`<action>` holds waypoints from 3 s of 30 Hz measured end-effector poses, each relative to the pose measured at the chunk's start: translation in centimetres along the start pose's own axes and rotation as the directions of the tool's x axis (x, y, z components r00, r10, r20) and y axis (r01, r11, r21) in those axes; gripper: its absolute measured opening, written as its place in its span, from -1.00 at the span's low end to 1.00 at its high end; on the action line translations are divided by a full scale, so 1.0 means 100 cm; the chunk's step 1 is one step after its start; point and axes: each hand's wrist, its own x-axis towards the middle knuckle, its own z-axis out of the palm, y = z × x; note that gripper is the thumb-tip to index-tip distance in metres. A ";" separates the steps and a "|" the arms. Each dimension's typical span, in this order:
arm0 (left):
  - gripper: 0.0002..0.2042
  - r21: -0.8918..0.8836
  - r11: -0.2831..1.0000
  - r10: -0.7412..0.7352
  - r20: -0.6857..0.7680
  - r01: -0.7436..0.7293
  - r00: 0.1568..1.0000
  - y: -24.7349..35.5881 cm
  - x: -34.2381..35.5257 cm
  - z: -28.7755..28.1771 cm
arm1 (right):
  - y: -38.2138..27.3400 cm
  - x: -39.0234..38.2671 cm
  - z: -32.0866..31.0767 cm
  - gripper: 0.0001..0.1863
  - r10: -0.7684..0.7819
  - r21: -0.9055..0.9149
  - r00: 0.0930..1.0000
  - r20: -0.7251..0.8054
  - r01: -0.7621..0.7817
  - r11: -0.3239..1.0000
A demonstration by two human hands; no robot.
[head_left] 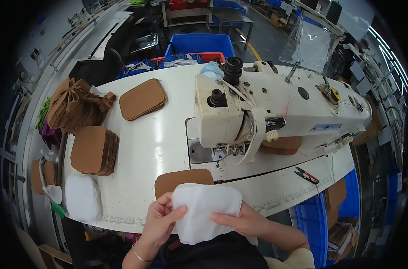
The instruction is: The person layers fabric pieces with foam padding on a workbench, feeds the assembled pieces through a sewing machine to stitch along the edges, and stacks the completed pieces.
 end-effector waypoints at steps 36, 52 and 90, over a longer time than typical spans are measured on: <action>-0.81 0.852 0.466 0.818 -0.311 -0.239 0.484 0.102 -0.089 -0.110 | -0.019 -0.027 0.008 -0.67 -0.439 0.079 0.815 -0.379 0.501 0.862; -0.63 0.914 -0.255 0.866 0.072 0.315 0.494 0.101 -0.069 -0.176 | -0.038 -0.010 0.014 -0.68 -0.263 0.002 0.959 -0.102 0.265 0.964; -0.76 0.903 0.308 0.664 0.022 -0.300 0.747 0.042 -0.004 -0.024 | 0.008 0.015 -0.021 -0.66 -0.665 -0.803 0.460 0.588 0.432 -0.411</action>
